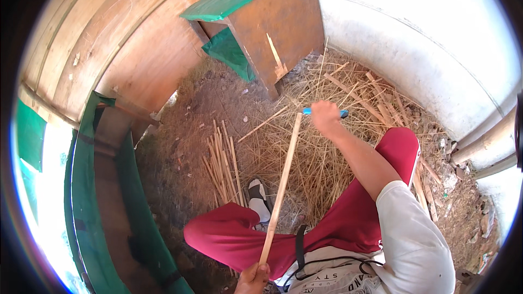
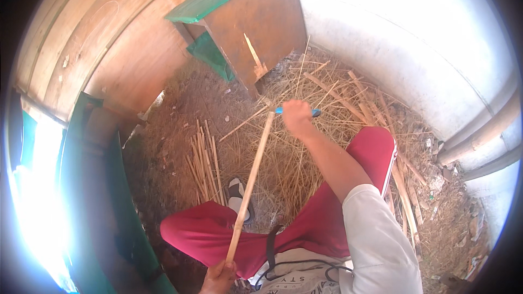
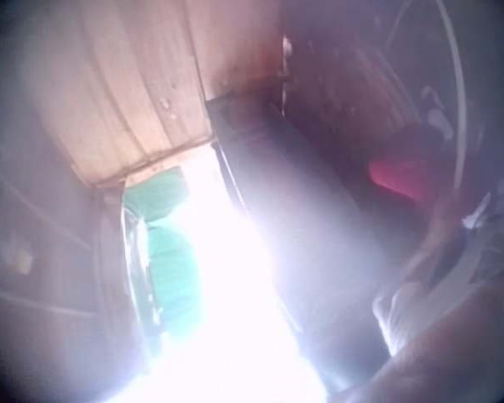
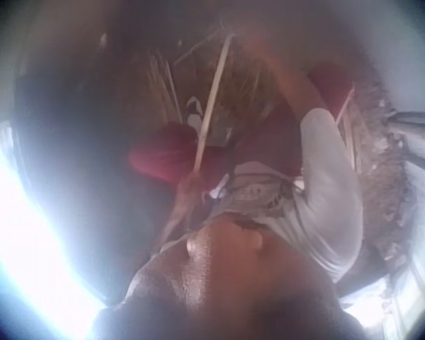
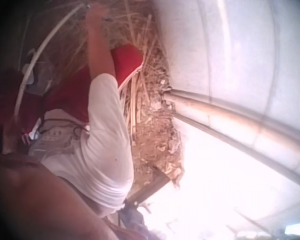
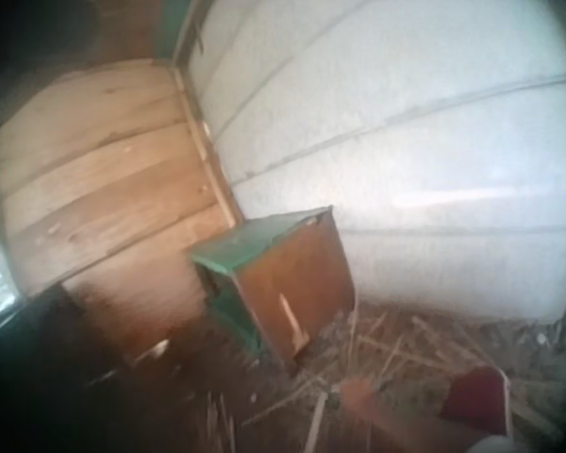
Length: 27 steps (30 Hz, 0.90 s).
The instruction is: The person sits on the ground and uses a utility knife to shave thin strips off long bamboo sticks. They repeatedly scrape the blade along the sticks to remove the outer layer, creating fine shavings that fall onto the straw-covered floor.
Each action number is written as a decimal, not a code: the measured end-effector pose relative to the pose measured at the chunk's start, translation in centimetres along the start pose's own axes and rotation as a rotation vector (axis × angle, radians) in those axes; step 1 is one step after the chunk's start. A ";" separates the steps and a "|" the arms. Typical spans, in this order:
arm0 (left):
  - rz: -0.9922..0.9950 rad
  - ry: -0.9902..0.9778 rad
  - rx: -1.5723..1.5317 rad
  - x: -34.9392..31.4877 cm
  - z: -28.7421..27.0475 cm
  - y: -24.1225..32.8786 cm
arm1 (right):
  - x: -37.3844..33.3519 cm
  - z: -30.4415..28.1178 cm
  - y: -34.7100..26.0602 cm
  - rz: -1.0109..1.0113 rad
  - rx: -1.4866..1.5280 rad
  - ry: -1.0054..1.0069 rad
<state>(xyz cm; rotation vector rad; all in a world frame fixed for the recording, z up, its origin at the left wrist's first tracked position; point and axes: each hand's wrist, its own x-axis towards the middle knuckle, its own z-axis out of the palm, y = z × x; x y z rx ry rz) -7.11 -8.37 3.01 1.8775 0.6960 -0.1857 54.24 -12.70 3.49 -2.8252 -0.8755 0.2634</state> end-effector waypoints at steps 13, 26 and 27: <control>-0.194 -0.127 -0.795 8.6 -0.9 18.9 | -4.7 -7.6 -3.2 -0.057 0.431 0.068; -0.145 -0.226 -0.916 20.8 -0.6 20.8 | -6.3 -10.7 -0.8 -0.100 0.266 -0.071; -0.147 -0.216 -0.916 20.9 -0.4 20.9 | -6.4 -11.0 -0.8 -0.106 0.275 -0.072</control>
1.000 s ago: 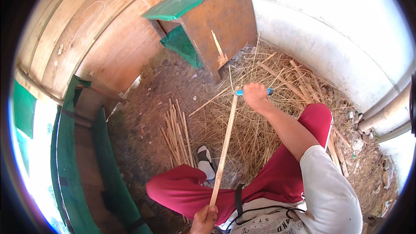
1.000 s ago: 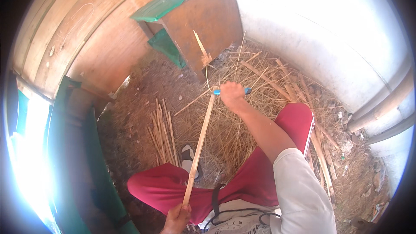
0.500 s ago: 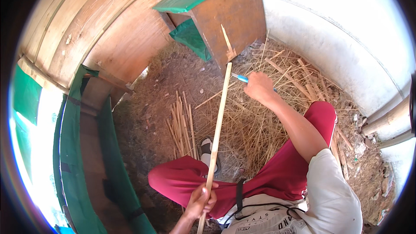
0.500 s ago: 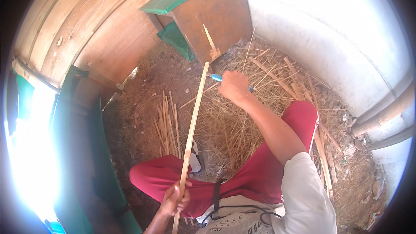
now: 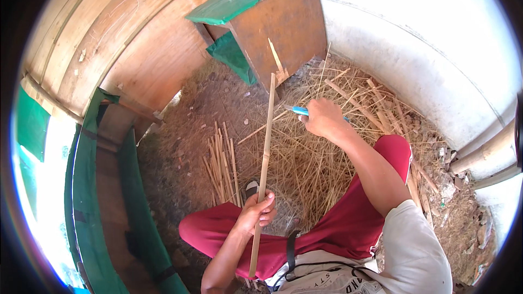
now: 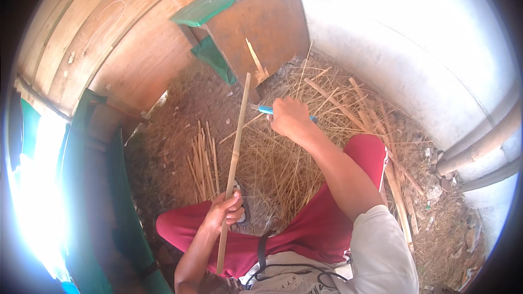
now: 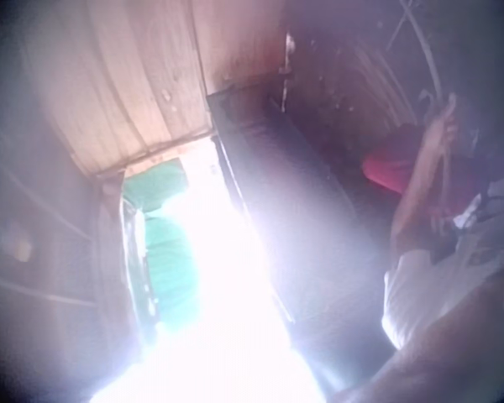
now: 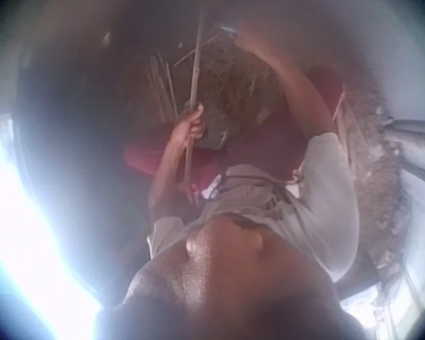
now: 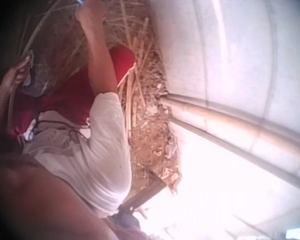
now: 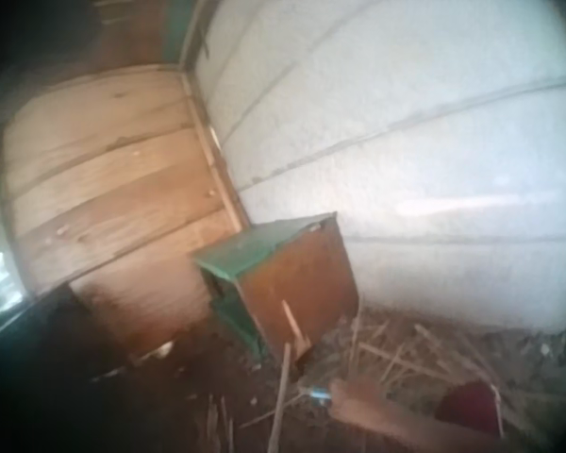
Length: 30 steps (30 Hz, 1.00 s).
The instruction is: The person sits on the ground and uses a utility knife to shave thin strips off long bamboo sticks. They repeatedly scrape the blade along the sticks to remove the outer layer, creating fine shavings that fall onto the straw-covered floor.
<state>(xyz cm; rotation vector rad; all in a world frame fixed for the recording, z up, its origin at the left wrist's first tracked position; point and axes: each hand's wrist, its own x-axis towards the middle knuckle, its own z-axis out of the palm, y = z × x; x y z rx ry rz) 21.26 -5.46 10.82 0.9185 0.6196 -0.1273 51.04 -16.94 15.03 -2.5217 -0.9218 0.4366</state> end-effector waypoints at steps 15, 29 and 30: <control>0.044 -0.121 0.190 0.7 1.8 0.1 | 0.9 1.5 -0.5 -0.069 0.725 -0.116; 0.143 0.164 0.636 2.9 6.3 0.2 | 2.4 0.9 1.0 -0.139 1.166 0.234; 0.202 0.246 0.683 3.0 6.4 -0.2 | 1.9 0.4 0.8 -0.136 1.153 0.227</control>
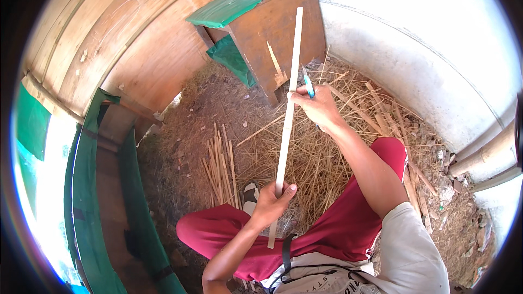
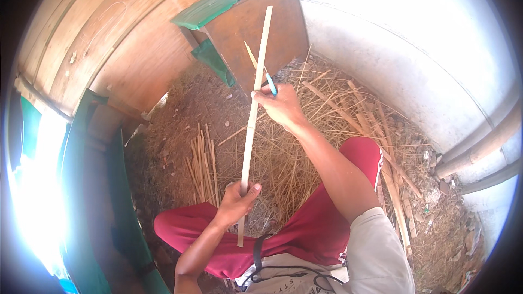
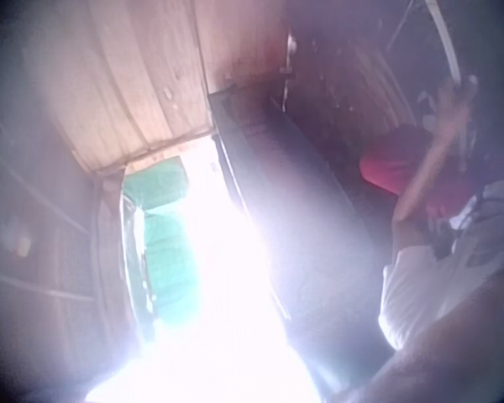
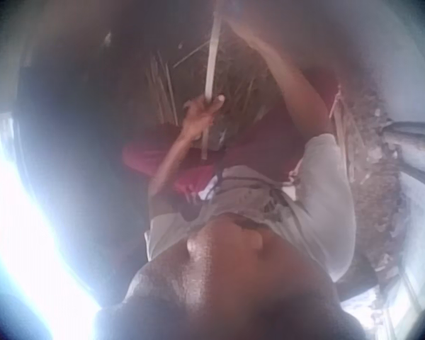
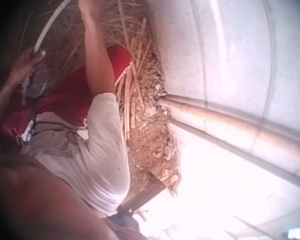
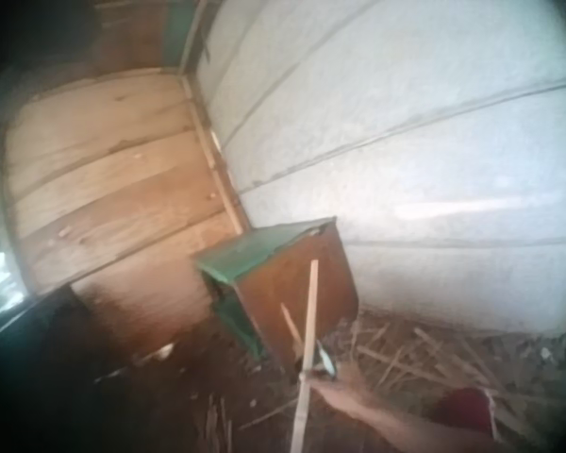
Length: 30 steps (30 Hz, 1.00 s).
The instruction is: The person sits on the ground and uses a utility knife to shave thin strips off long bamboo sticks. They repeatedly scrape the blade along the sticks to remove the outer layer, creating fine shavings that fall onto the straw-covered floor.
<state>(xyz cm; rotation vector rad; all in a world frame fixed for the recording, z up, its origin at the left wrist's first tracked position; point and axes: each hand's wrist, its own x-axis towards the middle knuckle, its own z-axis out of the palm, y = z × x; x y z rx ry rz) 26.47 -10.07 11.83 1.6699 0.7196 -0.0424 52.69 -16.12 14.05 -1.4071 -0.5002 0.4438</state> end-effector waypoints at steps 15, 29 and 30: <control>-0.061 0.001 -0.158 0.5 -0.7 1.3 | -3.8 2.1 0.0 -0.355 -0.957 -0.167; -0.117 0.039 -0.104 0.2 -0.7 1.3 | -5.0 5.3 4.0 -0.355 -1.260 -0.152; -0.142 0.047 -0.083 0.0 -0.9 1.2 | -4.9 5.6 4.5 -0.356 -1.260 -0.137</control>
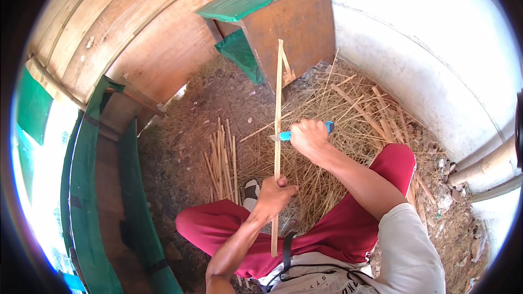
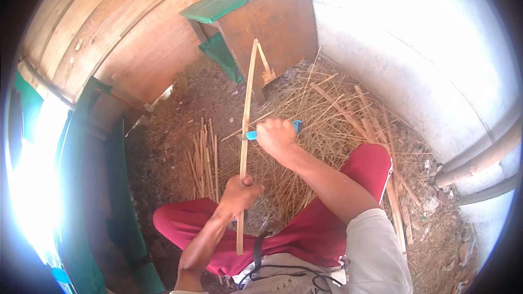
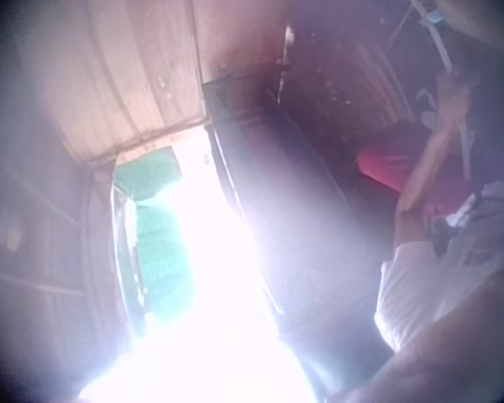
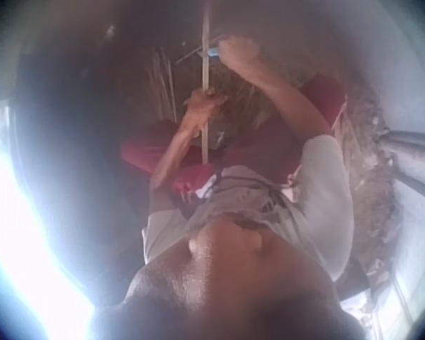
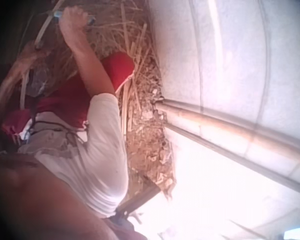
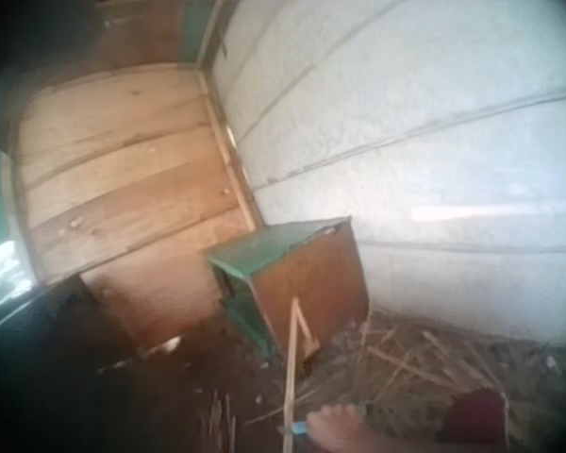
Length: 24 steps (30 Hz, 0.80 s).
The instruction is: The person sits on the ground and uses a utility knife to shave thin strips off long bamboo sticks. They repeatedly scrape the blade along the sticks to remove the outer layer, creating fine shavings that fall onto the straw-covered floor.
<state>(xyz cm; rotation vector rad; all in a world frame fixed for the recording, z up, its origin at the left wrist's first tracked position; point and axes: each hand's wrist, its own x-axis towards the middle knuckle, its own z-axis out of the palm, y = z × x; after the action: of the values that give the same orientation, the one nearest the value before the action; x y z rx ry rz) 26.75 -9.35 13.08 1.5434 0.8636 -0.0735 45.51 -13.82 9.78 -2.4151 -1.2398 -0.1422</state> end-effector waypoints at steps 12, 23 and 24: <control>-0.157 -0.049 -0.166 1.1 -0.9 -2.1 | 2.7 6.0 1.6 -0.045 -0.067 0.011; -0.125 -0.092 -0.141 -3.3 -6.8 -0.2 | 4.7 -0.3 5.9 0.479 0.198 -0.062; -0.136 -0.119 -0.162 -3.3 -6.5 0.7 | 4.5 -1.2 5.1 0.464 0.222 -0.062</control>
<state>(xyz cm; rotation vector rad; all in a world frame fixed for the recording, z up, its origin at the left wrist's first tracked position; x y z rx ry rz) 21.91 -5.09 16.67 1.3151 0.8582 -0.1879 52.37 -13.58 10.50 -2.4479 -0.6479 0.1980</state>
